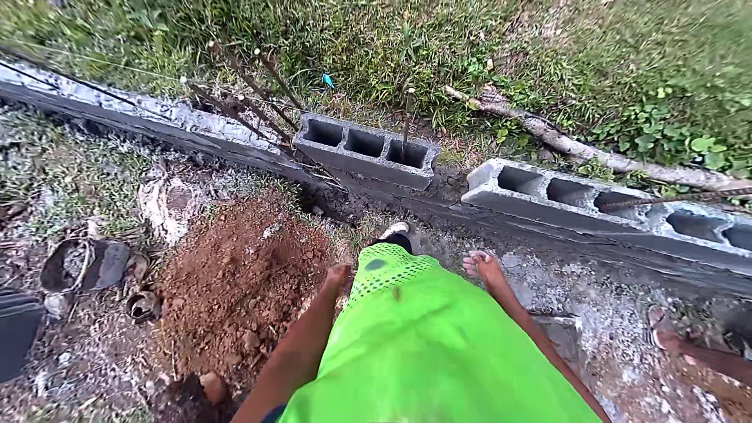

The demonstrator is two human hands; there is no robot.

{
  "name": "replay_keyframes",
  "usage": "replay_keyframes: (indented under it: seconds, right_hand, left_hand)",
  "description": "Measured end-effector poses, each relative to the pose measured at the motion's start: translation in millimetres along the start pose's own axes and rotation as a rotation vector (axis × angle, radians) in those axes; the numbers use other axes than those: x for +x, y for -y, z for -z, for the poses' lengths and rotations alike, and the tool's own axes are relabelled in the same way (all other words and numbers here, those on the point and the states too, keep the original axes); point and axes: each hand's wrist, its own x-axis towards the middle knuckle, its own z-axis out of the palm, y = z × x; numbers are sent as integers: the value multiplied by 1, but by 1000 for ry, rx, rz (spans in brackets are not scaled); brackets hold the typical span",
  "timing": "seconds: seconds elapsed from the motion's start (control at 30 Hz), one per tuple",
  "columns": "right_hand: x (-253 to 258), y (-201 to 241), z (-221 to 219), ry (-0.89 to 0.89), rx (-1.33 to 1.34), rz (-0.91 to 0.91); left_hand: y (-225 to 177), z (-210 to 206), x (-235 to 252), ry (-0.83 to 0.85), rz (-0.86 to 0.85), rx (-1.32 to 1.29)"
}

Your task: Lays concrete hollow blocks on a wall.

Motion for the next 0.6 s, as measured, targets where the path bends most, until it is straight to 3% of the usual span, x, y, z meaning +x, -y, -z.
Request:
replay_keyframes:
  seconds: [0.2,0.4,0.47,0.53,0.6]
  right_hand:
    - [-27,-16,18,-230,195,-111]
    - [-124,-53,-3,-520,547,-259]
    - [-168,-33,-28,-599,588,-365]
    - [-210,18,-44,-561,608,-599]
    - [-240,26,-69,-531,444,-692]
  left_hand:
    - [-103,-5,18,111,-139,223]
    - [-192,-11,76,234,-130,203]
    - [-217,-13,86,246,-126,231]
    - [-234,-17,95,263,-125,263]
    - [-242,-20,103,283,-109,272]
